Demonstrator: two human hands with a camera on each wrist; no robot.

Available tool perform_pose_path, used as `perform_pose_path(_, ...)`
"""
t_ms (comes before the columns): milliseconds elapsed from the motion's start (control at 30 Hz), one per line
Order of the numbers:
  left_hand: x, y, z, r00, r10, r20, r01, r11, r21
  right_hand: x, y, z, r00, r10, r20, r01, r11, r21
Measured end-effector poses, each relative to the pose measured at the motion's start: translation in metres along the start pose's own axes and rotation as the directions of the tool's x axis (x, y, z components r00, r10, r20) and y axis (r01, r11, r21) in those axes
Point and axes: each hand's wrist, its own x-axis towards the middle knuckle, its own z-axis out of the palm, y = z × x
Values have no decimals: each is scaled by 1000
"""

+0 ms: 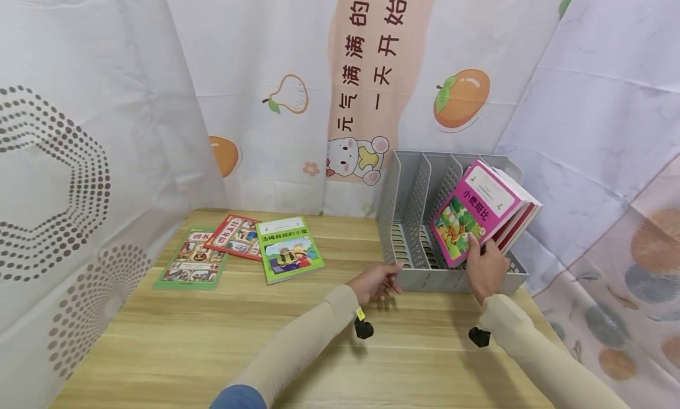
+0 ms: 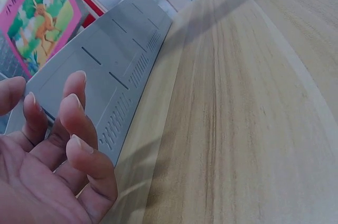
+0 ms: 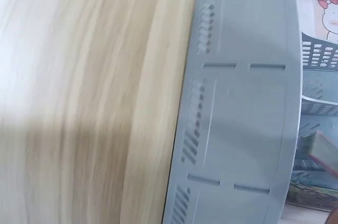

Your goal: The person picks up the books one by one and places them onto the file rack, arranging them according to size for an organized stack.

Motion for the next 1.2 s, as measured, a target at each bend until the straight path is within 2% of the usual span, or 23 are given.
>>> perform_pose_path(100,-1,1,2,1000,3,-6,-3,1000,4,2,0,4,997,61,43,-60,998,-17)
perform_pose_path(300,-1,2,1,1000,0,1,0,1000,15,9,0,12,983,110,144,-101,993,-68)
perform_pose_path(367,-1,2,1,1000,0,4,0,1000,24,12,0,14,965,157,211,-145,987,-71)
perform_pose_path(467,-2,3,0,1000,-2,4,2,999,36,17,-4,17,924,229,306,-223,973,-54)
perform_pose_path(533,-1,3,-1,1000,-4,1,4,999,40,21,-6,20,898,266,350,-274,961,-26)
perform_pose_path(600,0,2,-1,1000,-4,-4,5,999,40,25,-9,23,884,280,373,-298,955,-11)
perform_pose_path(667,1,0,-1,1000,-4,-12,5,999,48,29,-10,28,878,283,385,-292,956,-37)
perform_pose_path(867,3,-6,3,999,-17,-45,21,997,79,34,-7,44,889,278,364,-233,959,-164)
perform_pose_path(933,2,-7,5,999,-19,-42,22,996,85,35,-6,50,888,284,362,-240,957,-162)
perform_pose_path(1033,1,-6,5,999,-14,-34,18,995,97,36,-6,57,900,248,359,-198,965,-170)
perform_pose_path(1133,1,-4,2,999,-9,-32,12,994,108,38,-9,62,890,225,397,-174,972,-160)
perform_pose_path(1200,1,-4,0,999,-10,-31,14,993,116,39,-9,63,872,224,435,-168,972,-164)
